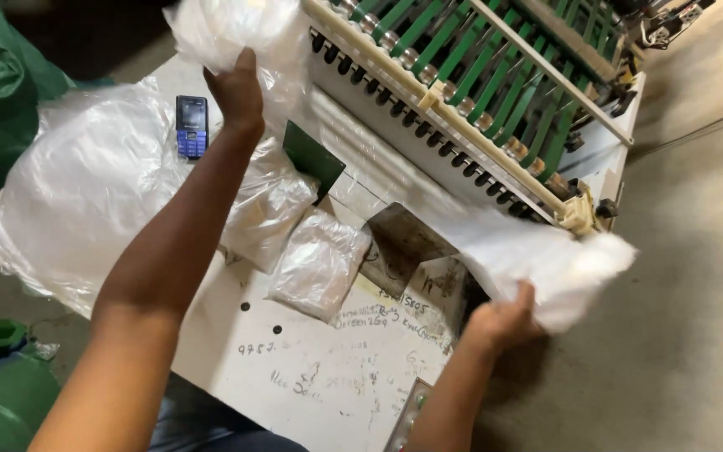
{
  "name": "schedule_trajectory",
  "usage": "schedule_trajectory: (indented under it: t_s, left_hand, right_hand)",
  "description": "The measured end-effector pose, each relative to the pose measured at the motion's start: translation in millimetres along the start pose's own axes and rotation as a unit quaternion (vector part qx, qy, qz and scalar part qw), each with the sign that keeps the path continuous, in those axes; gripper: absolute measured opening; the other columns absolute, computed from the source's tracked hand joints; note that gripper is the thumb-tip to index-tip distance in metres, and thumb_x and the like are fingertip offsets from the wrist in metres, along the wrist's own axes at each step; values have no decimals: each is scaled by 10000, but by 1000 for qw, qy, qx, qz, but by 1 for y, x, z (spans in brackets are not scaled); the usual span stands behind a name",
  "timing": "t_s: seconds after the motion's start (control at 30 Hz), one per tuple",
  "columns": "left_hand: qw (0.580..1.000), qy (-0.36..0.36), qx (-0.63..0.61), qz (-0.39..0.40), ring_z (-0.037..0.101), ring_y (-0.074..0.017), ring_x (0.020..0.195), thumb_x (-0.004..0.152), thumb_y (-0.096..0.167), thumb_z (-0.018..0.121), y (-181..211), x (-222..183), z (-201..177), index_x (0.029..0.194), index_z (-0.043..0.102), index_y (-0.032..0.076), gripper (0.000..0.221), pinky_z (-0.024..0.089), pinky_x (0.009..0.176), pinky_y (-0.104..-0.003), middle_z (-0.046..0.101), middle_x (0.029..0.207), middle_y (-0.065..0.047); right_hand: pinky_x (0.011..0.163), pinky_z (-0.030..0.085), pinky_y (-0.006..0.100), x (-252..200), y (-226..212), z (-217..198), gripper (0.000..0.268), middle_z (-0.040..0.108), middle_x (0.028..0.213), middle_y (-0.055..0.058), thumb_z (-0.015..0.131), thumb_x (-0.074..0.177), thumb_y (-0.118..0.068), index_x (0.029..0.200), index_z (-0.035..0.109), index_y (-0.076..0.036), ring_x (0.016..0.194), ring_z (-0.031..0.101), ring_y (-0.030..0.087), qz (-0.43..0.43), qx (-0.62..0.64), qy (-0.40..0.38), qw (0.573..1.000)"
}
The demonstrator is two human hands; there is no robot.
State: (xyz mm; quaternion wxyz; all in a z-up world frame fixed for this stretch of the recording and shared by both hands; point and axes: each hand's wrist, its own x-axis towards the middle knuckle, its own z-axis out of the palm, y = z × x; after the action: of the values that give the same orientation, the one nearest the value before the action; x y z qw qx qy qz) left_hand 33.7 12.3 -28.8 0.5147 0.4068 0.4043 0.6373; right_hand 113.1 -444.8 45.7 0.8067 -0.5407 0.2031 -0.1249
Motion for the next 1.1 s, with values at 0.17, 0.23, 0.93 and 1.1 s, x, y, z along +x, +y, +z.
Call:
schedule_trajectory:
  t_s: [0.17, 0.23, 0.93, 1.1]
  left_hand:
    - [859, -255, 369, 248, 742, -229, 709, 934, 369, 766, 97, -47, -93, 1165, 725, 174, 304, 443, 972, -577, 760, 919, -19]
    - [921, -361, 144, -11, 712, -225, 684, 920, 669, 739, 206, -110, -121, 1029, 715, 141, 539, 547, 847, -489, 708, 822, -55]
    - [734, -597, 178, 271, 58, -428, 1630, 872, 576, 785, 143, -271, -329, 1651, 123, 45, 1152, 86, 1330, -613, 55, 1722, -257]
    - [473, -762, 308, -317, 366, -115, 545, 1047, 618, 441, 167, -295, -357, 615, 352, 155, 639, 285, 510, -380, 334, 615, 24]
  right_hand:
    - [868, 611, 404, -18, -56, -93, 257, 754, 949, 154, 924, 745, -155, 893, 765, -19, 974, 782, 223, -65, 17, -28, 997]
    - [875, 608, 409, -16, -77, -111, 249, 747, 968, 162, 912, 757, -159, 900, 763, -20, 987, 774, 233, -66, 20, -74, 995]
    - [1028, 541, 506, -168, -46, -227, 227, 587, 1375, 329, 658, 1017, -242, 1050, 723, -27, 1274, 615, 448, 130, -10, -741, 659]
    - [784, 610, 333, -154, 0, -242, 496, 786, 959, 75, 918, 676, -166, 1117, 718, -56, 852, 706, 160, 267, -434, -496, 703]
